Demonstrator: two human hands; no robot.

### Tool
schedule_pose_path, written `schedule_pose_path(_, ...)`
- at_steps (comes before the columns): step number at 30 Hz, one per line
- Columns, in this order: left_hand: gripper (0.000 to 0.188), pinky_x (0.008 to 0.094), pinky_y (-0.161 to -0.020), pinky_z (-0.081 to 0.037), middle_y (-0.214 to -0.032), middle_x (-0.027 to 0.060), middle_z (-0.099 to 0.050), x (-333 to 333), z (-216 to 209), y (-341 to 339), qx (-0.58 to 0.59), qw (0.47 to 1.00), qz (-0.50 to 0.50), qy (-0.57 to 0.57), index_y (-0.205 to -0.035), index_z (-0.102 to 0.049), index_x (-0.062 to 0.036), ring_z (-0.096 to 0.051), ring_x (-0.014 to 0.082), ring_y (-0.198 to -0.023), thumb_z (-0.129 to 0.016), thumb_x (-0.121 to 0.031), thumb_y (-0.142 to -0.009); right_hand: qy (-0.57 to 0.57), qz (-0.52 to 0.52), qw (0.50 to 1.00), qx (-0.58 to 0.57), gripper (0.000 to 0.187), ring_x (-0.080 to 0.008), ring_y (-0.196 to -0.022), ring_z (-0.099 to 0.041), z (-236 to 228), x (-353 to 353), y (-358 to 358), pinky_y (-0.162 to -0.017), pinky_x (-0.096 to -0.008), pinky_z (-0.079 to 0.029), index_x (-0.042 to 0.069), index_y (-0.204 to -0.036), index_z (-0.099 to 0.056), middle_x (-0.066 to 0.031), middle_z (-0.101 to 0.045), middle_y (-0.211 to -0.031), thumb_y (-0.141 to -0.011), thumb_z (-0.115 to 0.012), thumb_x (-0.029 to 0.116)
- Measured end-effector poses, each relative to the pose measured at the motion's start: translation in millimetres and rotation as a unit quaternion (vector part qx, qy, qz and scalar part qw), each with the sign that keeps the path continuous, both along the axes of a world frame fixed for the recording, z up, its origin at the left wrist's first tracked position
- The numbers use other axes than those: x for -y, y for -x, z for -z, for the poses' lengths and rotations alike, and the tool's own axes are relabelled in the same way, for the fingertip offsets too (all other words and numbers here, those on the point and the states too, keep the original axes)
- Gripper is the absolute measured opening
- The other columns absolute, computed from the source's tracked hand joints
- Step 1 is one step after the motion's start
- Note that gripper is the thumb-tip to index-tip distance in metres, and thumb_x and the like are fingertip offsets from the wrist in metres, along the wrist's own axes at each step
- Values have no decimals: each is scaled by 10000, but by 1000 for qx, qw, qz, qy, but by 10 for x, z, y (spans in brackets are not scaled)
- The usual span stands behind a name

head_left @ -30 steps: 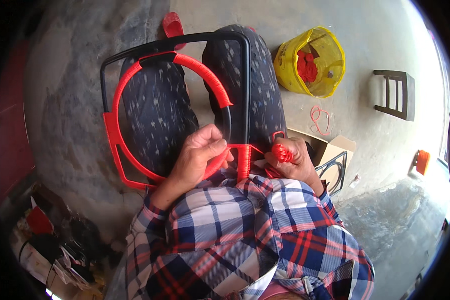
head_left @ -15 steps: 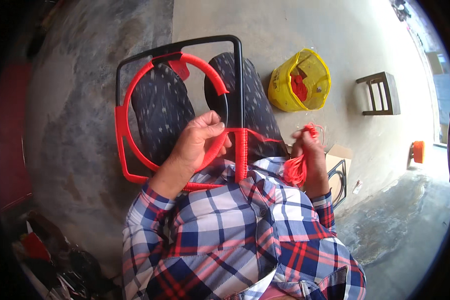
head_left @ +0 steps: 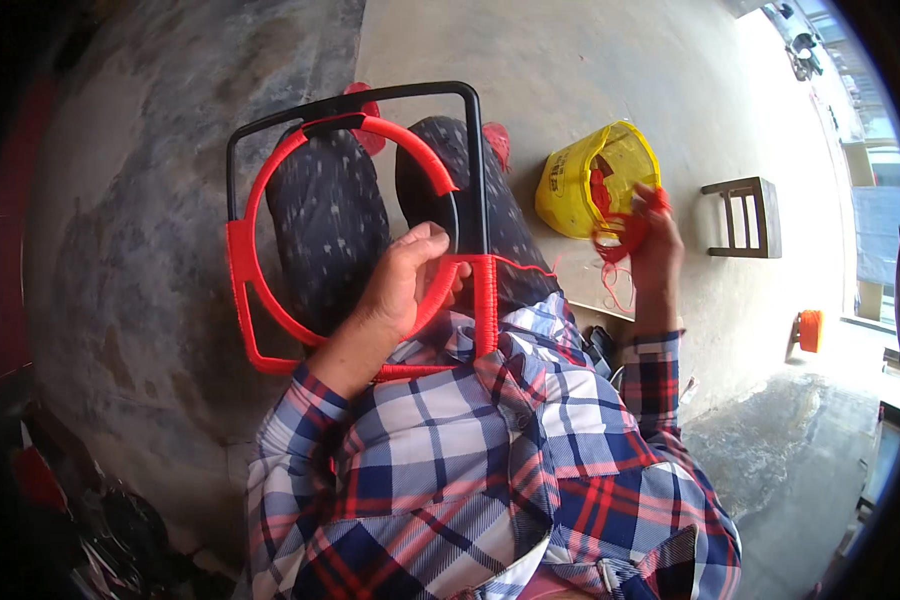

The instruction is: The recorder wraps a red plastic rope around a black chair frame as part of furniture assembly.

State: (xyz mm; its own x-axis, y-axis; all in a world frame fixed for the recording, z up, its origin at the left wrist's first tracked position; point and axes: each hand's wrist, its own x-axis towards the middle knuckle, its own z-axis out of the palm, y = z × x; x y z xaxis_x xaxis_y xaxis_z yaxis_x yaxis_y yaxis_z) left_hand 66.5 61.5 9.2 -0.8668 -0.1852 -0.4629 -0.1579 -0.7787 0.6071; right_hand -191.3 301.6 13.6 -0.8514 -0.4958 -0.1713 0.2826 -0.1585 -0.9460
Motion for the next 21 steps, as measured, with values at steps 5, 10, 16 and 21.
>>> schedule_pose_path(5, 409, 307, -815, -440, -1140, 60, -541, -89, -13, 35, -78, 966, -192, 152, -1208, -497, -58, -535, 146, -971, -463, -339, -913, -186, -266, 728, -604, 451, -305, -875, -604, -712, 1327, -835, -715, -376, -511, 75, -1211, -535, -114, -612, -931, -766, -593, 40)
schedule_pose_path(10, 320, 258, -877, -397, -1094, 52, -537, -134, -7, 35, -50, 947, -206, 242, -1168, -498, -16, -506, 111, -962, -543, -57, -854, -146, -305, 625, -704, 546, -272, -941, -595, -649, 1622, -1065, -750, -355, -512, 102, -1198, -536, -67, -613, -1032, -690, -721, 177)
schedule_pose_path(16, 357, 281, -800, -492, -971, 54, -604, -13, 63, 58, 18, 990, -134, 39, -1096, -542, -22, -590, 153, -867, -475, 81, -760, -171, -108, 832, -516, 358, -303, -919, -579, -286, 1215, -733, -806, -384, -482, 44, -932, -614, -119, -599, -1007, -631, -795, 115)
schedule_pose_path(21, 424, 288, -801, -516, -1035, 99, -608, -44, 81, 99, -7, 993, -113, 31, -1138, -540, -28, -620, 184, -902, -441, 107, -749, -212, -293, 766, -532, 261, -290, -911, -582, -156, 1111, -1025, -804, -365, -482, 33, -884, -647, -110, -591, -953, -673, -764, 134)
